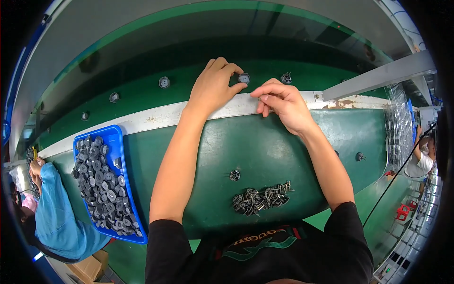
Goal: The person assembles gray components by hand, inserting metal pins into them one by one.
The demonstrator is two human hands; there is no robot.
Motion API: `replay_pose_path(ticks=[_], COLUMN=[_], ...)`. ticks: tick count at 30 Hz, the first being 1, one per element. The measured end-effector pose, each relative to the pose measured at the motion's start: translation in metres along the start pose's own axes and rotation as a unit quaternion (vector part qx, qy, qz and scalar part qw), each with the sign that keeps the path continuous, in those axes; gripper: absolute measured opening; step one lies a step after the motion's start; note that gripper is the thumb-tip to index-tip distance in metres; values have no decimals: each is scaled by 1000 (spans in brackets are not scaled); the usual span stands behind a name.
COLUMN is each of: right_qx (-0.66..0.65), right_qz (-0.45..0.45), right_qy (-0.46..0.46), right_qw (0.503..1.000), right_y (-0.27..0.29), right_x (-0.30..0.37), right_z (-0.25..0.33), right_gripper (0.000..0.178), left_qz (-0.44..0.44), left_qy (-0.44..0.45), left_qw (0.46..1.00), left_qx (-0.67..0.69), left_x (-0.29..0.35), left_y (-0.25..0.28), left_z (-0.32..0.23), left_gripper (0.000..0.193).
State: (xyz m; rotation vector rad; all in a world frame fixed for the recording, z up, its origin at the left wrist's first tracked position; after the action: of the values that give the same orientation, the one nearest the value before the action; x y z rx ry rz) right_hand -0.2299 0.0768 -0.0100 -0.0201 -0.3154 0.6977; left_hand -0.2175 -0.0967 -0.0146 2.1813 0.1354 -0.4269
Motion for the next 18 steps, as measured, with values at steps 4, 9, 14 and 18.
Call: replay_pose_path(ticks=[4, 9, 14, 18], right_qx=[61, -75, 130, 349], right_qz=[-6, -41, -79, -175], right_qy=[26, 18, -9, 209], right_qw=[998, 996, 988, 897], right_y=[7, 10, 18, 30], right_x=[-9, -15, -27, -32], right_z=[-6, -1, 5, 24], right_gripper=[18, 15, 14, 14], left_qz=[-5, -14, -3, -37], left_qy=[-11, -13, -10, -11], left_qw=[1000, 1000, 1000, 999], left_qx=[-7, -11, -19, -35], left_x=[1, 3, -1, -12], left_y=[1, 3, -1, -15], left_z=[-2, -2, -5, -19], left_gripper=[31, 35, 35, 31])
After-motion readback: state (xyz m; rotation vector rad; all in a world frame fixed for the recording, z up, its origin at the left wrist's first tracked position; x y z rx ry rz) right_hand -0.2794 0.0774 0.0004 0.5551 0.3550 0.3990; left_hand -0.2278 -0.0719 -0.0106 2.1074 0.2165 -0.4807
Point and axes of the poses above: each hand's wrist, its own x-axis away from the middle knuckle, its own y-axis out of the back of the hand, z = x × y, the point moved 6 cm from there along -x, towards the middle knuckle, and after that the axes turned 5 degrees about -y, right-handed, at the moved point
